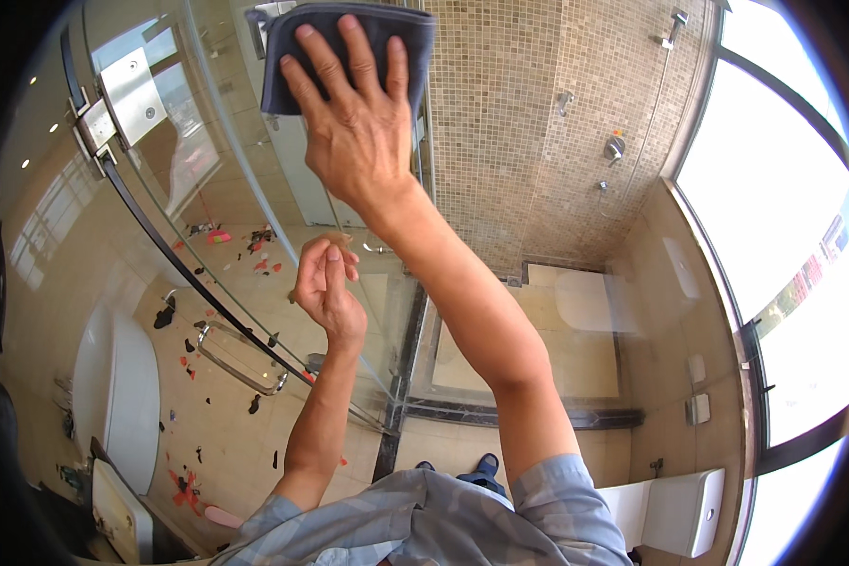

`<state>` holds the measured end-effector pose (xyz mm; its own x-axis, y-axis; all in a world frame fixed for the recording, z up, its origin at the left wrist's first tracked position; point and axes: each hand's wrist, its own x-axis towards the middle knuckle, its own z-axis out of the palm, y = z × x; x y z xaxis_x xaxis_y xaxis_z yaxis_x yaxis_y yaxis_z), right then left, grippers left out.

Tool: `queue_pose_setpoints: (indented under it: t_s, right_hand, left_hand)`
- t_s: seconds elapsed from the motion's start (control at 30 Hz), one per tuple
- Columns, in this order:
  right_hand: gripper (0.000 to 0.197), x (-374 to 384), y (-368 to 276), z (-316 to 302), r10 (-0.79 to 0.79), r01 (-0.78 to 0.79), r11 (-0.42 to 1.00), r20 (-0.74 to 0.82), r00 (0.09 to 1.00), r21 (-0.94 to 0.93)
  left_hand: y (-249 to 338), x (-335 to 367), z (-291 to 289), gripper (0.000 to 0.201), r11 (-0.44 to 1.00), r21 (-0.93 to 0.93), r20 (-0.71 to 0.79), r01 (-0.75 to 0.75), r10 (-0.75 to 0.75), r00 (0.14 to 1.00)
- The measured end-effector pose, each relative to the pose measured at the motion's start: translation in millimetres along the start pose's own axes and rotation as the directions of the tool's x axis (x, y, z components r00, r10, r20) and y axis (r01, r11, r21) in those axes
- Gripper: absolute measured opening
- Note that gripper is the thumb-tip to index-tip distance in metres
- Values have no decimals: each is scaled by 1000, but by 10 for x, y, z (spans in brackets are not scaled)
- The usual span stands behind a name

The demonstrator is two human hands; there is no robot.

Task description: The person kneels on the bathroom floor and wipes the glass shower door and its metal track with a cloth. They repeatedly rub the track and glass surfaces to remove residue.

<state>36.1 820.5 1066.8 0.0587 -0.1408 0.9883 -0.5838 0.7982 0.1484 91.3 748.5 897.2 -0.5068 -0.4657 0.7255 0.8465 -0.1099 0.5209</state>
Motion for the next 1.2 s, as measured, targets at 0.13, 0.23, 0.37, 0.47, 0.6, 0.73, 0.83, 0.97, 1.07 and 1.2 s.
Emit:
queue_pose_setpoints:
  t_s: [0.13, 0.23, 0.37, 0.47, 0.6, 0.73, 0.83, 0.97, 1.07, 1.2]
  right_hand:
    - [55, 123, 276, -481, 79, -53, 981, 132, 988, -184]
    - [54, 67, 466, -659, 144, -115, 945, 71, 987, -307]
    - [54, -56, 805, -996, 217, -178, 855, 24, 976, -487]
    - [47, -293, 1363, -1116, 65, -143, 874, -180, 981, -465]
    - [54, -461, 1776, -1495, 189, -280, 834, -229, 955, -475]
    - [55, -590, 2060, -1758, 342, -478, 766, -359, 869, -429]
    - [53, -733, 1939, -1662, 377, -515, 767, -380, 845, -383]
    - [49, -921, 1339, -1123, 329, -428, 791, -287, 900, -437]
    - [47, -984, 687, -694, 295, -315, 869, -112, 949, -381]
    - [49, -1187, -47, 12, 80, -54, 983, 143, 987, -177]
  left_hand:
    - [-55, -29, 294, 10, 997, -75, 91, 36, -29, 995]
    - [-51, -61, 356, 8, 998, -34, 166, 50, -44, 985]
    - [-134, -90, 463, 4, 999, 23, 235, -42, 35, 971]
    - [-180, -120, 557, 4, 1000, 4, 262, -17, 15, 965]
    - [-242, -160, 611, 4, 1000, 0, 340, 0, 0, 940]
    - [-213, -121, 638, 8, 992, 84, 434, -91, 46, 900]
    - [-164, -119, 625, 5, 983, 134, 453, -124, 51, 890]
    - [-181, -169, 523, 7, 976, 118, 419, -184, 119, 900]
    - [-215, -195, 363, 11, 964, 57, 363, -259, 222, 905]
    - [-82, -157, 157, 19, 919, 103, 274, -380, 341, 899]
